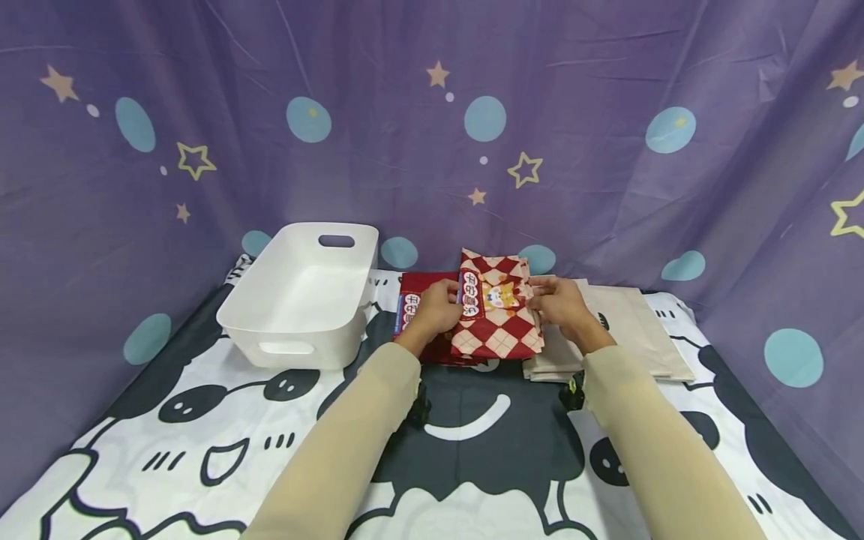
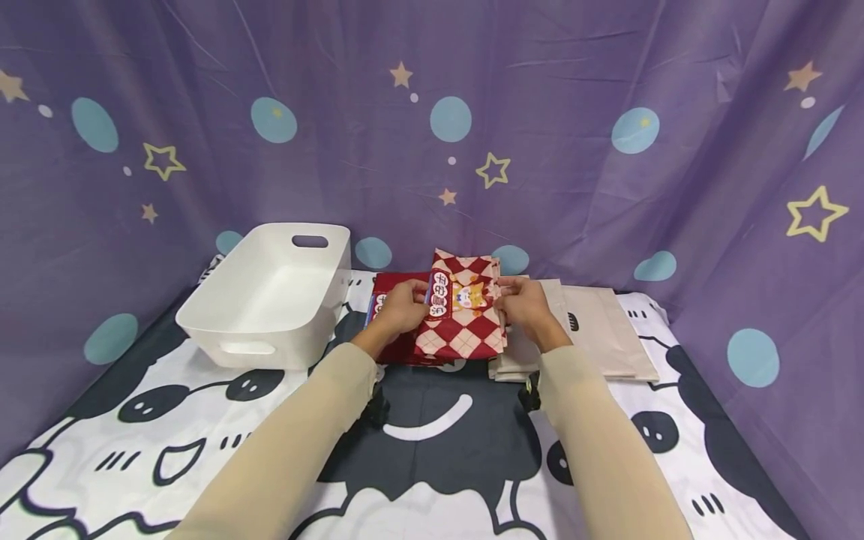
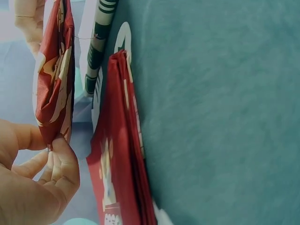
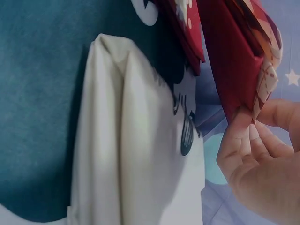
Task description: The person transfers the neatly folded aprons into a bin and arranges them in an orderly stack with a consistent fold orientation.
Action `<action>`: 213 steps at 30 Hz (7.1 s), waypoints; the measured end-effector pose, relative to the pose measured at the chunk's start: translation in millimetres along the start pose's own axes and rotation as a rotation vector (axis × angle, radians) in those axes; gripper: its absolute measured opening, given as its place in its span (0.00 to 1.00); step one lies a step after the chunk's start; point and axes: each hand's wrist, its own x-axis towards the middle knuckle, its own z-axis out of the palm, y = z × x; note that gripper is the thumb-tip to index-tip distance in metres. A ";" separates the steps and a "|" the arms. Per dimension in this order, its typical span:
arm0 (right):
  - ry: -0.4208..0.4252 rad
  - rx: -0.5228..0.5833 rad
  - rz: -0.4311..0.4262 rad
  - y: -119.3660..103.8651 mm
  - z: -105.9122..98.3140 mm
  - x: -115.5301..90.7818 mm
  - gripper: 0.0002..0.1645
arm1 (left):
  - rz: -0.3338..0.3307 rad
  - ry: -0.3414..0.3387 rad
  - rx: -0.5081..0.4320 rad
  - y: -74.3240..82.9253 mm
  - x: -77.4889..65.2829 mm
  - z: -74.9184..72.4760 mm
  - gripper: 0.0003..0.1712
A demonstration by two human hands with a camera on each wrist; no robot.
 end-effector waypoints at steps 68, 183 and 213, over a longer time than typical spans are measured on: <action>-0.014 0.114 -0.246 -118.7 36.0 -6.6 0.28 | 0.216 0.109 0.176 40.0 -8.9 -129.8 0.31; -0.226 0.539 -0.230 -146.4 234.5 -26.5 0.42 | -0.004 0.209 0.195 -45.8 -41.1 -278.5 0.27; -0.136 0.354 -0.231 -152.6 235.5 -32.9 0.36 | 0.083 0.158 0.501 -58.1 -44.6 -277.9 0.26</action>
